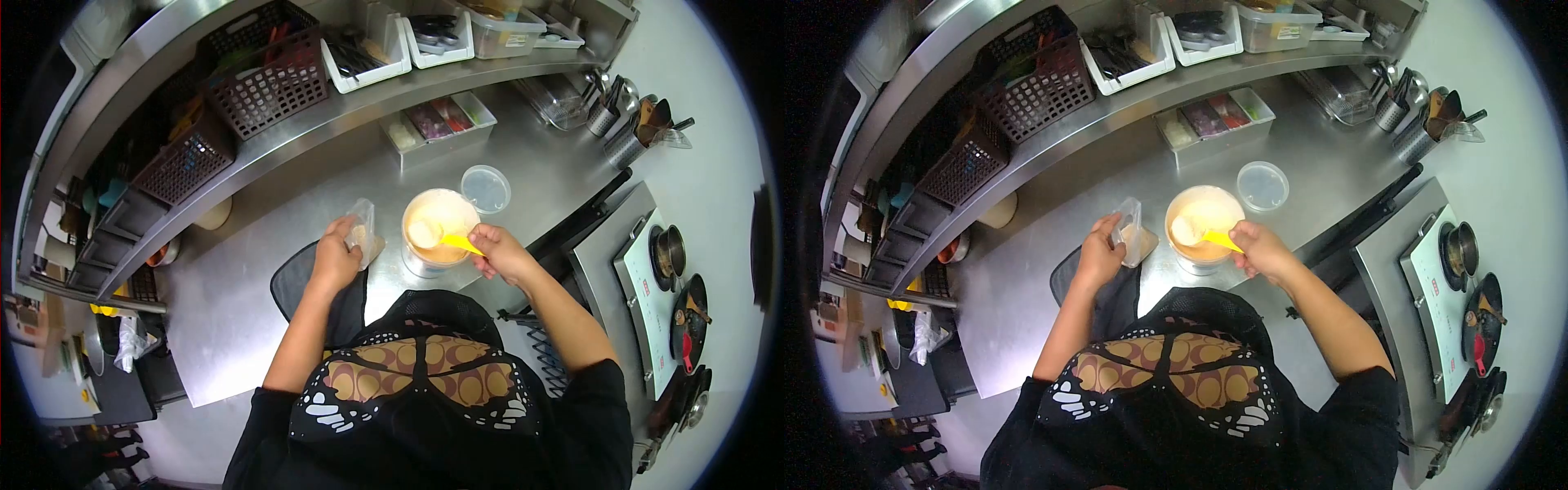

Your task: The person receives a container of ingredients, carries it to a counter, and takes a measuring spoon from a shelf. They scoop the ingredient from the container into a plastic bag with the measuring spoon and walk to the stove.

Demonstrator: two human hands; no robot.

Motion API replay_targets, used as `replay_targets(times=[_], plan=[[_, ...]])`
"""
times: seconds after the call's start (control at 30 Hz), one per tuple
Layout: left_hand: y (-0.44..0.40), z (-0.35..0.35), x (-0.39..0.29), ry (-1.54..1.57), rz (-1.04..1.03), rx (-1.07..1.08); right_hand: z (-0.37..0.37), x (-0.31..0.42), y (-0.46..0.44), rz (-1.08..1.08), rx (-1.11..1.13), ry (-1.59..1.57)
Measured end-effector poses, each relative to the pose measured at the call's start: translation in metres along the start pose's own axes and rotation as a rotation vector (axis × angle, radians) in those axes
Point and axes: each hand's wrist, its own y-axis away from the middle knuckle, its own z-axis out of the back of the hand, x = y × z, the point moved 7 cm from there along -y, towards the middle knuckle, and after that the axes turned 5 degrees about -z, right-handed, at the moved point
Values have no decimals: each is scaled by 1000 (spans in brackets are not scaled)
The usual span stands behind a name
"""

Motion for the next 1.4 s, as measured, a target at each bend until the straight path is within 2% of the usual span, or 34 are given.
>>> replay_targets(times=[0.27, 0.47, 0.93, 1.17, 1.4], plan=[[-8, 1, 3, -55, -25, 0, 22, -2, 8, 63, -9, -151], [-9, 15, -8, -82, -37, -77, 29, 4, 11, 127, -26, -137], [-10, 29, -6, -105, -35, -53, 33, 24, 13, 184, 4, -164], [-9, 33, 0, -75, 6, -47, 15, 52, 10, 222, 53, -126], [-5, 38, -10, -69, 49, -57, -34, 72, -6, 193, 172, -155]])
